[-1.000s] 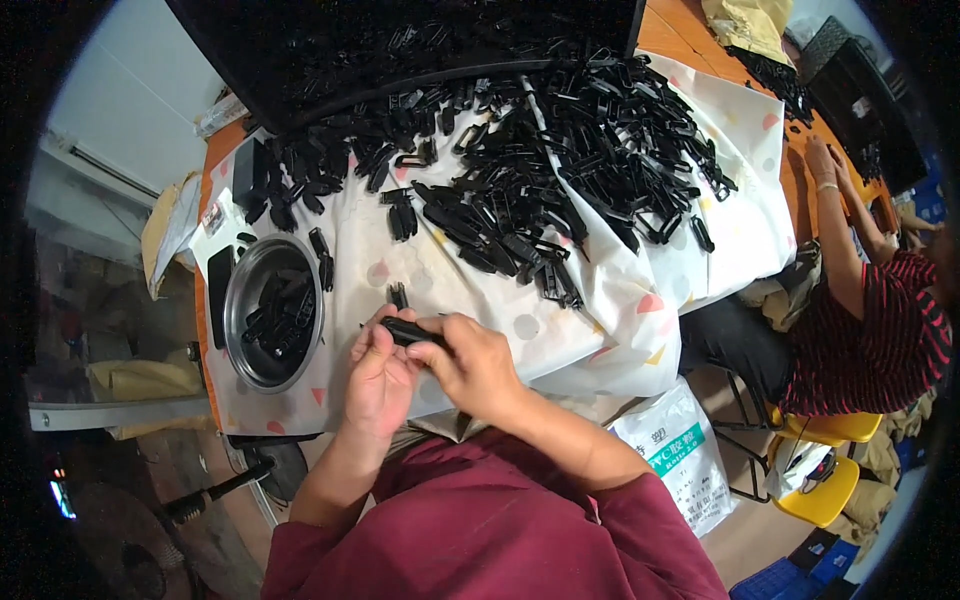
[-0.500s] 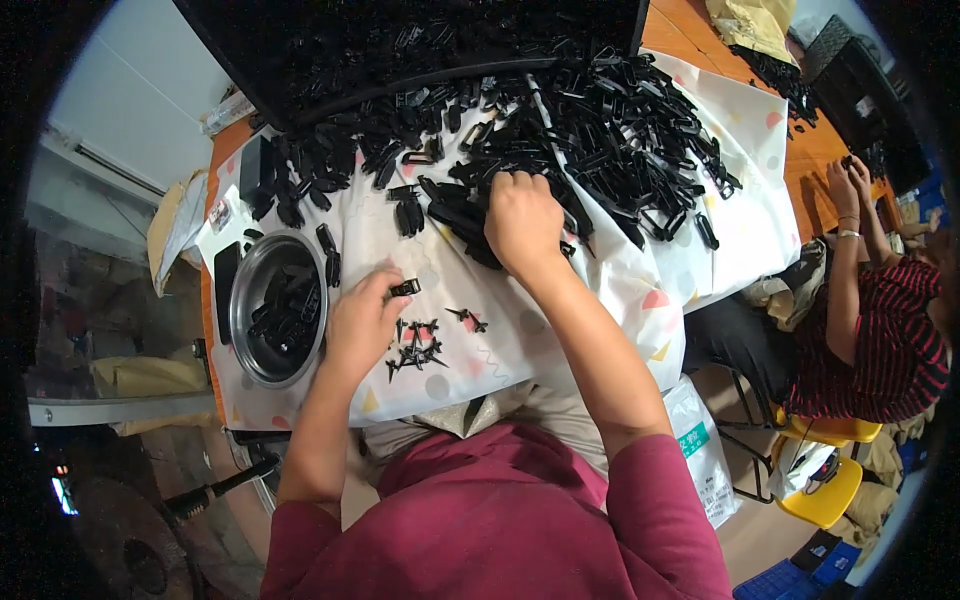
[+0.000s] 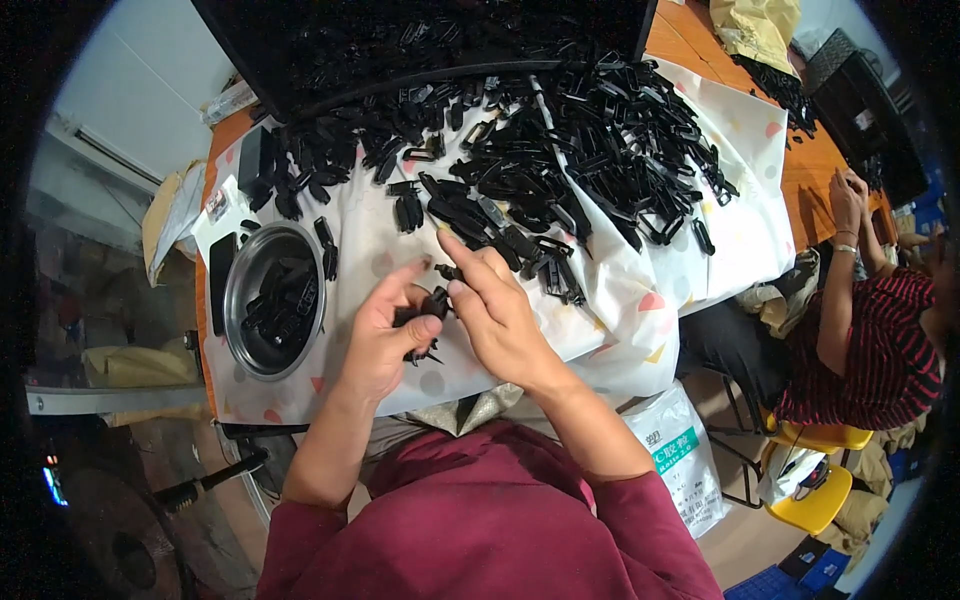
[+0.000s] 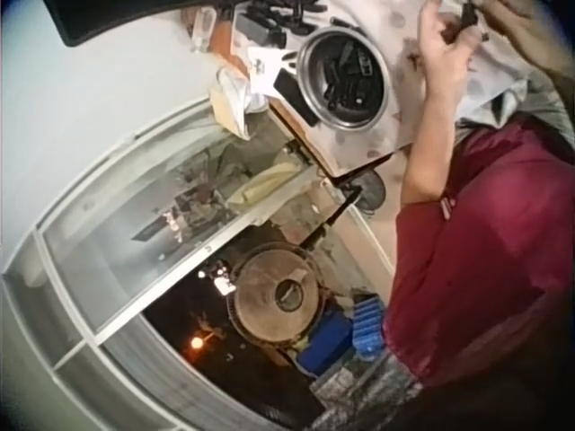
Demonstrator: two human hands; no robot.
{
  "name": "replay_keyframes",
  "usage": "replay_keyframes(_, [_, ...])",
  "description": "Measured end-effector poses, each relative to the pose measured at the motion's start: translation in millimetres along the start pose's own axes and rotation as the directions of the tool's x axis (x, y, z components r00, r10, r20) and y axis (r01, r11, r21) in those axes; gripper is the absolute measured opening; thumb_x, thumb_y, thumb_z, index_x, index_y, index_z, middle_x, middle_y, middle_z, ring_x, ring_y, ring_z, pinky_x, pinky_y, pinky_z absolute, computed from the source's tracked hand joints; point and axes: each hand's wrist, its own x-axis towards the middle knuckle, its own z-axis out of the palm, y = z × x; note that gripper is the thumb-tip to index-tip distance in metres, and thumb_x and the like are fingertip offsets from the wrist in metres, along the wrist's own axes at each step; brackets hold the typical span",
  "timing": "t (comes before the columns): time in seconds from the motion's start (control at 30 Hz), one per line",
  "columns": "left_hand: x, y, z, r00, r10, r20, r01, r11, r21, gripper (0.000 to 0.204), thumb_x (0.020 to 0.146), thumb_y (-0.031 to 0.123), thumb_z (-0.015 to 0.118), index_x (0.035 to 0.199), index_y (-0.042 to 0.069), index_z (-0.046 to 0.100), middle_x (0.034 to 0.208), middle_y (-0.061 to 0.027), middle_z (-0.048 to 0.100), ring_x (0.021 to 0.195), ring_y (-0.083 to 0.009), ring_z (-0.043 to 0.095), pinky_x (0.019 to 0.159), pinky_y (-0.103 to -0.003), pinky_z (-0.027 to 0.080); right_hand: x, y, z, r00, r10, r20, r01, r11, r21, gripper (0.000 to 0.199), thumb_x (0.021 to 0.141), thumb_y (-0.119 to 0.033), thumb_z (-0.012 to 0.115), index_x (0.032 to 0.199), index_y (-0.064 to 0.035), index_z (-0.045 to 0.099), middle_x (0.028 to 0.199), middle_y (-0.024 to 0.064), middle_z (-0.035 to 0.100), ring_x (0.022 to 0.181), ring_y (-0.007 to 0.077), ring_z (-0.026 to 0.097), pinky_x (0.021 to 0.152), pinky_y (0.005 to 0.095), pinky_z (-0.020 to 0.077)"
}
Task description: Assembling or inspecting small black plastic components at a workbench.
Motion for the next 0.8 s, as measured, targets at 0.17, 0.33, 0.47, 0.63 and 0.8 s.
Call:
replay_keyframes(0.17, [-5, 6, 1, 0.999, -0.051, -0.011, 0.052, 0.989, 0.137, 0.037, 0.074, 0.007, 0.068, 0.108, 0.001, 0.055, 0.074, 0.0022, 0.051, 0.067, -0.0049, 0.048, 0.057, -0.017, 0.038, -12, -2, -4, 0.996, -0.075, 0.056, 0.07, 0.994, 0.084, 0.04, 0.086, -0.008, 0.042, 0.125, 0.0, 0.043, 0.089, 0.0031, 0.042, 0.067, 0.0073, 0.04, 0.056, 0.0191, 0.0347])
replay_keyframes(0.33, [-3, 8, -2, 0.957, 0.286, 0.052, -0.282, 0.873, 0.399, 0.033, 0.069, 0.005, 0.071, 0.099, 0.001, 0.06, 0.082, -0.0023, 0.057, 0.071, -0.0072, 0.052, 0.058, -0.019, 0.041, -19, -7, -8, 0.959, -0.275, -0.064, 0.262, 0.952, -0.159, 0.032, 0.079, -0.001, 0.057, 0.111, 0.0025, 0.053, 0.097, 0.0116, 0.055, 0.078, 0.0158, 0.052, 0.068, 0.0245, 0.0423])
replay_keyframes(0.47, [-7, 14, 1, 0.947, 0.31, 0.079, -0.306, 0.804, 0.509, 0.034, 0.067, 0.006, 0.072, 0.099, 0.002, 0.062, 0.084, -0.0039, 0.058, 0.072, -0.0074, 0.052, 0.058, -0.019, 0.041, -19, -7, -11, 0.926, -0.367, -0.084, 0.338, 0.909, -0.246, 0.028, 0.073, 0.002, 0.063, 0.101, 0.0017, 0.058, 0.092, 0.0138, 0.059, 0.077, 0.0196, 0.056, 0.066, 0.0262, 0.0446])
replay_keyframes(0.63, [-7, 15, -3, 0.93, 0.359, 0.079, -0.346, 0.781, 0.52, 0.034, 0.066, 0.006, 0.073, 0.098, 0.003, 0.063, 0.081, -0.003, 0.058, 0.067, -0.007, 0.051, 0.056, -0.019, 0.041, -18, -10, -13, 0.931, -0.36, -0.053, 0.331, 0.899, -0.285, 0.034, 0.069, 0.002, 0.065, 0.102, -0.0028, 0.06, 0.087, 0.011, 0.06, 0.071, 0.0216, 0.055, 0.061, 0.0281, 0.0451])
replay_keyframes(0.8, [-8, 25, -1, 0.906, 0.396, 0.148, -0.403, 0.702, 0.588, 0.037, 0.064, 0.007, 0.075, 0.098, 0.002, 0.063, 0.077, -0.0009, 0.053, 0.059, -0.0062, 0.042, 0.056, -0.019, 0.036, -24, -13, -19, 0.925, -0.379, -0.038, 0.339, 0.866, -0.368, 0.036, 0.068, 0.005, 0.063, 0.103, -0.0023, 0.059, 0.085, 0.0111, 0.059, 0.069, 0.0228, 0.055, 0.059, 0.0294, 0.0437])
